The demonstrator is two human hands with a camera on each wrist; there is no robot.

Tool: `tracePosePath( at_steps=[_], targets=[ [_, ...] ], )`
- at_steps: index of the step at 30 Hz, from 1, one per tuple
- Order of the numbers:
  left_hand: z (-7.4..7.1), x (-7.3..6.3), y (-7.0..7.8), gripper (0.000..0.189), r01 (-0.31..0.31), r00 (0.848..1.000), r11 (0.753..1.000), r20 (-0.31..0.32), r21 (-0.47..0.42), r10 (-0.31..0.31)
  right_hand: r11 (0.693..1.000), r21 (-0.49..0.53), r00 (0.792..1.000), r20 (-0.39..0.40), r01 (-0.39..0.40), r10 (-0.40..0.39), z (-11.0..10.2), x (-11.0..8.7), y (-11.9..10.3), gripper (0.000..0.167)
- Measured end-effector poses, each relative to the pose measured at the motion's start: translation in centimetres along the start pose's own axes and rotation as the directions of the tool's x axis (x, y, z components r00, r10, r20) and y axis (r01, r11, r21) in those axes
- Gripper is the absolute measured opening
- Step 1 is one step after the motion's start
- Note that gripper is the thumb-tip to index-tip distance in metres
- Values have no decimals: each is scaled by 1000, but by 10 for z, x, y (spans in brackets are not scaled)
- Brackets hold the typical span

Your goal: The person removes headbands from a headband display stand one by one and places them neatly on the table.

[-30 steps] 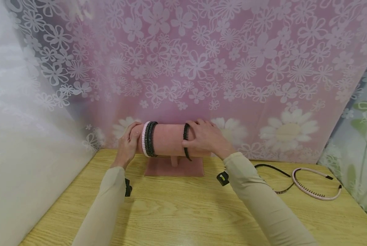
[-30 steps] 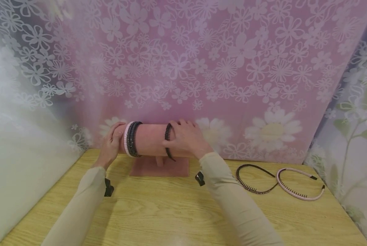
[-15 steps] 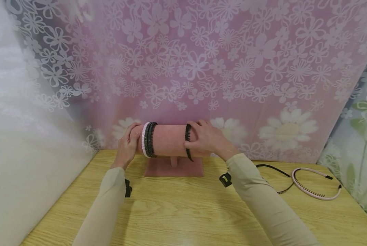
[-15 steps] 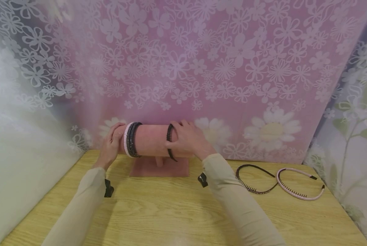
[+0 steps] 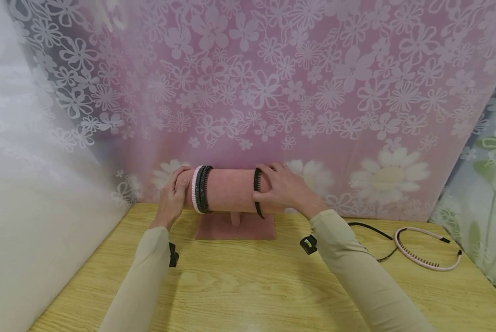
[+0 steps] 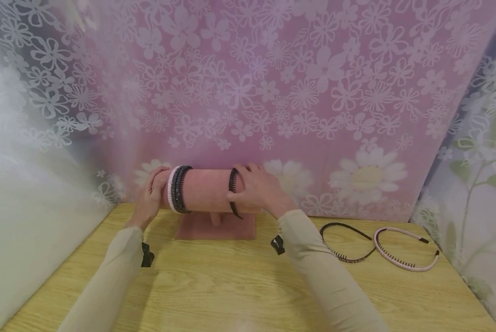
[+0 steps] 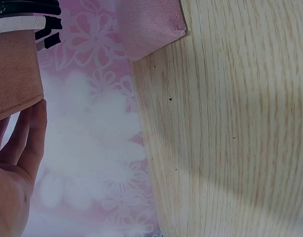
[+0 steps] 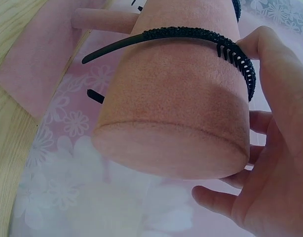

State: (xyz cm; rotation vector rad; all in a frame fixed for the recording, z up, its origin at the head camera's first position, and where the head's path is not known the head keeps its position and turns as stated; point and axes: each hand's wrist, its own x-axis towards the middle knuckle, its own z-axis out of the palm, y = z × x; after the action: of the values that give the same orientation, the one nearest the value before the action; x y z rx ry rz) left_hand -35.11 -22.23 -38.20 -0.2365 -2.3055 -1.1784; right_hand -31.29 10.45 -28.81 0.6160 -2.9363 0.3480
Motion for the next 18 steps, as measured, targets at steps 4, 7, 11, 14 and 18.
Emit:
tracePosePath(
  at_steps=[4, 7, 11, 14, 18],
  targets=[
    [0, 0, 0, 47, 0, 1000, 1000, 5, -12, 0, 1000, 13, 1000, -1, -7, 7, 0, -2, 2, 87],
    [1, 0, 0, 46, 0, 1000, 1000, 3, -19, 0, 1000, 20, 1000, -3, -10, 10, 0, -3, 5, 88],
    [1, 0, -1, 45, 3, 1000, 1000, -7, -10, -3, 1000, 24, 1000, -3, -15, 15, 0, -4, 7, 88],
    [1, 0, -2, 45, 5, 1000, 1000, -12, -6, -5, 999, 27, 1000, -4, -18, 19, -1, -5, 9, 88],
    [1, 0, -1, 46, 8, 1000, 1000, -9, -10, -8, 999, 38, 1000, -7, -20, 20, -1, -6, 12, 87]
  ],
)
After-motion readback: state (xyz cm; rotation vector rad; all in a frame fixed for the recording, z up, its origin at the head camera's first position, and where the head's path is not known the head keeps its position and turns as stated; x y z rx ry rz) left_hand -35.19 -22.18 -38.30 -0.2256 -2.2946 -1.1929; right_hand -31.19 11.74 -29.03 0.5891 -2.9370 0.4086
